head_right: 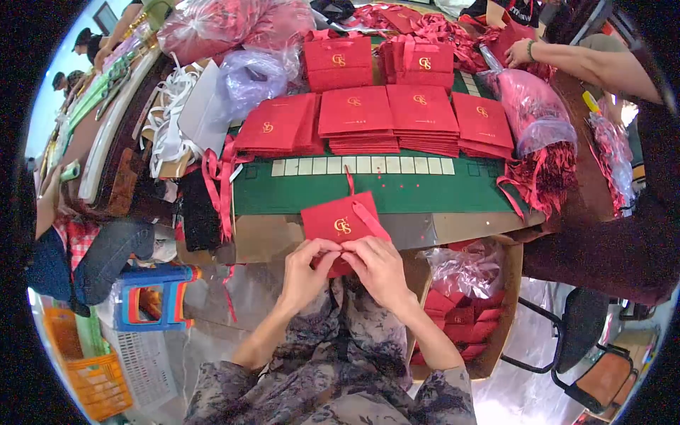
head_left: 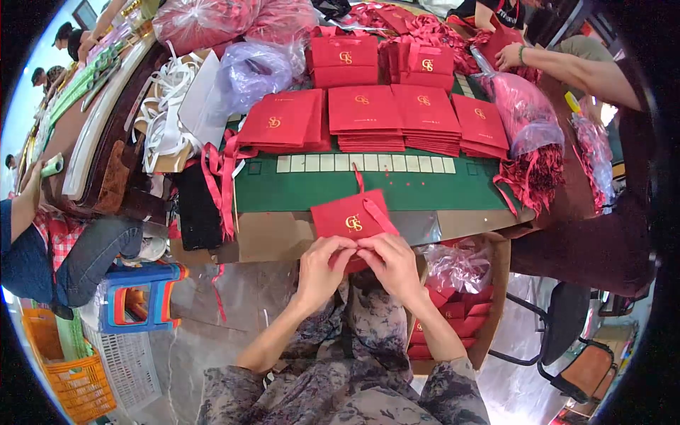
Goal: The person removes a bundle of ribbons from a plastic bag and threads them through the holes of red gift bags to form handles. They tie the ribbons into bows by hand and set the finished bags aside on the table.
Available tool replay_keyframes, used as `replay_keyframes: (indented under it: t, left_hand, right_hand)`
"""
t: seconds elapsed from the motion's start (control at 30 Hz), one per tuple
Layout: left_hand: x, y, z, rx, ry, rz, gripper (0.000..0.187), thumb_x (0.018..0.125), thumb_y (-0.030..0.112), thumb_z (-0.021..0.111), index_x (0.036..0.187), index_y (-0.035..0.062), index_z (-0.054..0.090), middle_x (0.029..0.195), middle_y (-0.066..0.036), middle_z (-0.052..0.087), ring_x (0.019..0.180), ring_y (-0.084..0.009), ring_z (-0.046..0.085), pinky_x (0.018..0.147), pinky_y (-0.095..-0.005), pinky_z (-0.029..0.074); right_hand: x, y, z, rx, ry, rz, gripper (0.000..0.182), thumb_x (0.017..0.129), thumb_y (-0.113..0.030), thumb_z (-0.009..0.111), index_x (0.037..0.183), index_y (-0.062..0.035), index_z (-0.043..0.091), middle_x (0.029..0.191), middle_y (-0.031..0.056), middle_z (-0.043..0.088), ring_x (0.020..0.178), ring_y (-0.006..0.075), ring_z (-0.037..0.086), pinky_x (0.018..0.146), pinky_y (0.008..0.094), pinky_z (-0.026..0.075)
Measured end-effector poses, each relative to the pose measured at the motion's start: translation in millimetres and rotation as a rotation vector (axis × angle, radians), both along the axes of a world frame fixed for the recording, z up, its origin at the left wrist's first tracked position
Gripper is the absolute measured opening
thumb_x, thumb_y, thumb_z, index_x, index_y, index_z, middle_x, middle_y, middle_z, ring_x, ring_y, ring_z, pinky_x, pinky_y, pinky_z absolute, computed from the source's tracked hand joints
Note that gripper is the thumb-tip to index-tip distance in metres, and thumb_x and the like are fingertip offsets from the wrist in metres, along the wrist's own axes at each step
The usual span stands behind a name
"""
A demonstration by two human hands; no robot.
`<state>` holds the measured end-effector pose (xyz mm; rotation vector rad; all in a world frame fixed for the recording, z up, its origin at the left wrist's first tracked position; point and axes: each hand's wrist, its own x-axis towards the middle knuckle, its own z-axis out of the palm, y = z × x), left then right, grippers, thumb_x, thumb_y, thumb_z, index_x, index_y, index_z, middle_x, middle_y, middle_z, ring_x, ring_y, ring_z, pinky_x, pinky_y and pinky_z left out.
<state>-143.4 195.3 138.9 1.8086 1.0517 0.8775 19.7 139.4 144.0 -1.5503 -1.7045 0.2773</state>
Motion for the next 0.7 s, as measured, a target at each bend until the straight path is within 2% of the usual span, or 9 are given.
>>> replay_keyframes:
  t: [0.17,0.27,0.33,0.37,0.5,0.7]
  left_hand:
    - [-9.7,11.2,-5.2,0.009,-0.003,-0.019,0.011,0.086,0.004,0.069,0.097,0.002,0.069,0.087,-0.01,0.07,0.077,-0.0184,0.069,0.071,-0.0293,0.054]
    - [-14.6,25.6,-2.7,-0.112,0.037,-0.006,0.018,0.085,0.008,0.072,0.102,0.0035,0.069,0.095,-0.011,0.069,0.086,-0.0211,0.068,0.074,-0.031,0.054]
    - [-17.2,41.0,-8.9,0.242,0.165,0.159,0.026,0.083,0.012,0.074,0.108,0.0058,0.068,0.107,-0.011,0.066,0.099,-0.0263,0.064,0.083,-0.0351,0.052]
    - [-19.2,47.0,-9.5,0.229,0.203,0.168,0.034,0.081,0.012,0.074,0.114,0.0068,0.066,0.117,-0.013,0.062,0.109,-0.0309,0.057,0.091,-0.0387,0.049]
    - [-22.1,64.8,-17.7,0.25,0.274,0.055,0.043,0.081,0.012,0.074,0.122,0.0055,0.063,0.118,-0.014,0.059,0.107,-0.0328,0.056,0.092,-0.039,0.047]
    - [-15.8,65.6,-13.1,0.272,0.286,0.026,0.041,0.079,0.011,0.076,0.118,0.0054,0.065,0.115,-0.015,0.059,0.104,-0.0334,0.057,0.089,-0.0396,0.048]
  right_hand:
    - [-7.2,8.9,-4.7,-0.123,0.128,0.01,0.015,0.084,-0.011,0.073,0.096,-0.0044,0.067,0.088,0.0087,0.067,0.082,0.0274,0.066,0.072,0.0373,0.051]
    - [-11.4,12.4,-9.4,-0.127,0.168,-0.062,0.013,0.085,-0.01,0.072,0.095,-0.0036,0.067,0.087,0.0098,0.066,0.08,0.0283,0.066,0.071,0.0373,0.052]
    - [-11.8,14.2,-9.2,-0.132,0.177,-0.087,0.013,0.085,-0.008,0.072,0.095,-0.0024,0.067,0.088,0.011,0.067,0.082,0.0282,0.067,0.072,0.0361,0.052]
    - [-11.8,14.9,-9.4,-0.132,0.185,-0.112,0.013,0.085,-0.006,0.073,0.095,-0.0012,0.067,0.088,0.0122,0.068,0.083,0.0281,0.068,0.074,0.0349,0.052]
    - [-13.8,16.7,-15.2,-0.124,0.216,-0.136,0.012,0.085,-0.006,0.072,0.095,-0.0006,0.067,0.089,0.0125,0.069,0.084,0.028,0.068,0.074,0.0342,0.052]
    - [-15.3,16.2,-24.3,-0.122,0.22,-0.166,0.012,0.084,-0.005,0.073,0.093,-0.0006,0.067,0.088,0.0125,0.069,0.083,0.0277,0.068,0.074,0.0343,0.052]
